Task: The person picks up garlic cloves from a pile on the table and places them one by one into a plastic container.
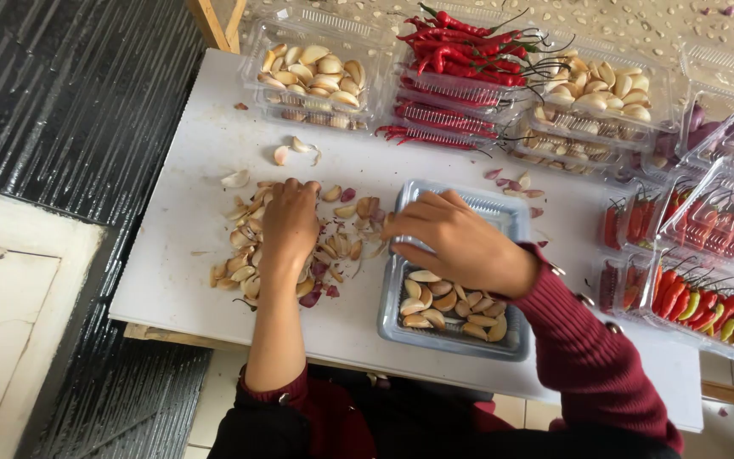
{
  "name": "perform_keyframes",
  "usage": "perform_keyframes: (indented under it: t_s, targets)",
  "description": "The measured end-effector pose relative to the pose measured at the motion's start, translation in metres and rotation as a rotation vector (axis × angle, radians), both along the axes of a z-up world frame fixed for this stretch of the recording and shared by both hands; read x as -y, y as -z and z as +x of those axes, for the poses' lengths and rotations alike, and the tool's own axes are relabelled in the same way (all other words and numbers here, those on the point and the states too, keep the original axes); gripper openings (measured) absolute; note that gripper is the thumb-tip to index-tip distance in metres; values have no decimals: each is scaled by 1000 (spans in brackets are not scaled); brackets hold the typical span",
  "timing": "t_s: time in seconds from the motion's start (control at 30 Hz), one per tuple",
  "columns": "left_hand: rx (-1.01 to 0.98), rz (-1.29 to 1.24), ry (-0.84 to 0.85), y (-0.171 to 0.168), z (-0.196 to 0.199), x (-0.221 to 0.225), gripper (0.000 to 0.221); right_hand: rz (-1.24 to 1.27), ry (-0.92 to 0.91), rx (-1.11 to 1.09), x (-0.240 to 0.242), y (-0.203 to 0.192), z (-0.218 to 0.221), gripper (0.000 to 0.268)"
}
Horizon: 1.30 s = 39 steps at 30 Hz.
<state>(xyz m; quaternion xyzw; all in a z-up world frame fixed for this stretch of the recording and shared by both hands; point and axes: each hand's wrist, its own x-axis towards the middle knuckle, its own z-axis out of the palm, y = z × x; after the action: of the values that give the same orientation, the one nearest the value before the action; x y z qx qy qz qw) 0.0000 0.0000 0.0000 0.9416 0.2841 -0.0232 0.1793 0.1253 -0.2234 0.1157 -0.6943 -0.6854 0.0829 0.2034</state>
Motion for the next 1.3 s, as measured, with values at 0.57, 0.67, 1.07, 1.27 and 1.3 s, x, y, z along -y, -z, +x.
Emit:
perform_keyframes:
  t_s: [0.57, 0.67, 1.07, 1.27, 1.3]
  targets:
    - [213, -183, -3, 3, 7, 4, 46, -241, -16, 355, -109, 143, 25, 20]
    - [208, -209, 24, 10, 7, 7, 50, -204, -6, 444, -112, 170, 27, 17]
    - [263, -216, 67, 6, 8, 13, 33, 50, -16, 586, -108, 155, 26, 20]
    - [211, -207, 73, 8, 10, 16, 17, 95, -31, 409, -79, 69, 21, 15]
    - [165, -86, 121, 24, 12, 12, 14, 111, -34, 377, -72, 56, 20, 16]
